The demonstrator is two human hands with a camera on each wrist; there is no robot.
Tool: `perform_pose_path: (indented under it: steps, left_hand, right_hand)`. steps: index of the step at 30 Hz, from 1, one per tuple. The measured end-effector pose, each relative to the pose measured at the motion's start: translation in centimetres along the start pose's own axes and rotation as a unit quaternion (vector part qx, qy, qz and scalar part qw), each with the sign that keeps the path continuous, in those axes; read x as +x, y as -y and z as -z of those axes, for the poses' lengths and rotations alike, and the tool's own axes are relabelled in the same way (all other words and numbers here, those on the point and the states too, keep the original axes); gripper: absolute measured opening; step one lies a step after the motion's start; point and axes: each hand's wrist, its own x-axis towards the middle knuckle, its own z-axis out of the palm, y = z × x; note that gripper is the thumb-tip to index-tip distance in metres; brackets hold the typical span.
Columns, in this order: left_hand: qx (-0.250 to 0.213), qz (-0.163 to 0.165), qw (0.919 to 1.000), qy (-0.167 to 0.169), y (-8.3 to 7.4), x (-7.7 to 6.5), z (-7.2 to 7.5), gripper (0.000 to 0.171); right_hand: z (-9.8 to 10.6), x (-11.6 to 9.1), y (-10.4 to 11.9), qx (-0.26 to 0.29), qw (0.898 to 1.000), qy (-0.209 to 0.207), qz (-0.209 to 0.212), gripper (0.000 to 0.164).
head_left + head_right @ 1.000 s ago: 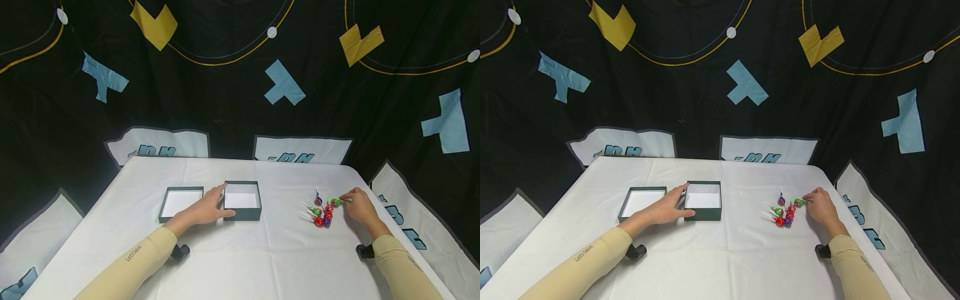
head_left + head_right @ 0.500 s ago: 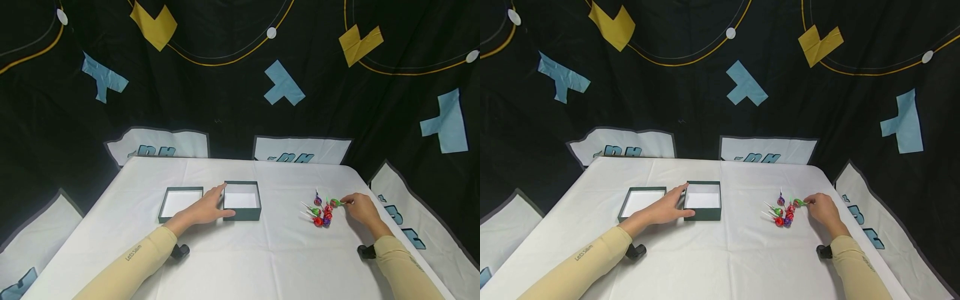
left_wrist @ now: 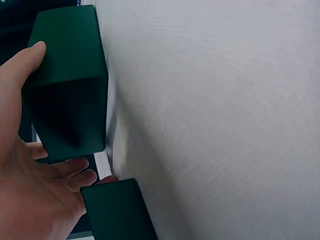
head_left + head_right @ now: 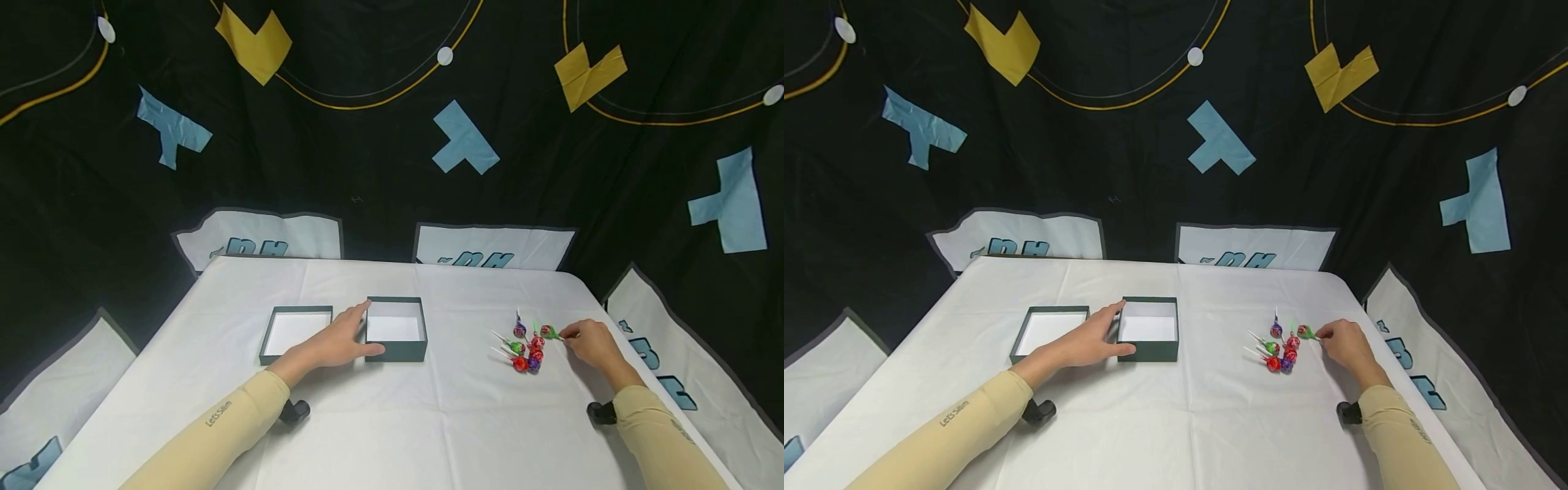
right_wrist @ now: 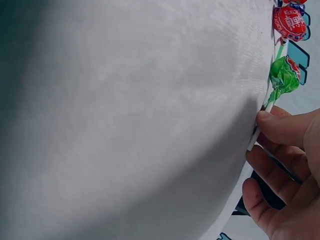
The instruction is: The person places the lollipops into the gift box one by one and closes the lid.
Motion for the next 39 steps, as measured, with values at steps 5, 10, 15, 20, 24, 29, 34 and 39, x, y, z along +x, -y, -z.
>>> perform_pose_path:
  steps: [5,10,15,20,24,29,34,39]
  left_hand:
    - [0.001,0.000,1.0000,-0.001,0.0,0.0,0.0,0.110]
    - [-0.002,-0.004,1.0000,-0.001,0.1,0.0,0.0,0.110]
    - [-0.006,-0.004,1.0000,0.000,0.0,0.1,0.0,0.110]
    - [-0.008,0.000,1.0000,0.002,-0.2,0.0,0.1,0.110]
    - [-0.006,-0.001,1.0000,0.002,-0.1,-0.1,0.1,0.109]
    - [-0.006,-0.003,1.0000,0.002,-0.2,-0.1,0.1,0.109]
    - [-0.005,-0.001,1.0000,0.002,-0.2,-0.1,0.1,0.110]
    - [-0.002,0.001,1.0000,0.002,-0.2,0.0,0.1,0.109]
  right_hand:
    - [0.4,0.1,0.2,-0.009,1.000,0.007,0.006,0.016]
    - [0.7,0.0,0.0,-0.002,1.000,0.018,0.005,0.015]
    - [0.8,0.2,-0.5,0.015,1.000,0.026,0.004,0.015]
    - [1.0,0.1,-0.7,0.031,0.999,0.028,-0.006,0.016]
    - [1.0,0.0,-0.6,0.042,0.999,0.025,-0.017,0.016]
    - [0.9,0.1,-0.9,0.040,0.999,0.020,-0.010,0.015]
    - [0.7,0.2,-1.4,0.034,0.999,0.015,-0.009,0.015]
    - [0.7,0.1,-1.5,0.038,0.999,0.018,-0.012,0.016]
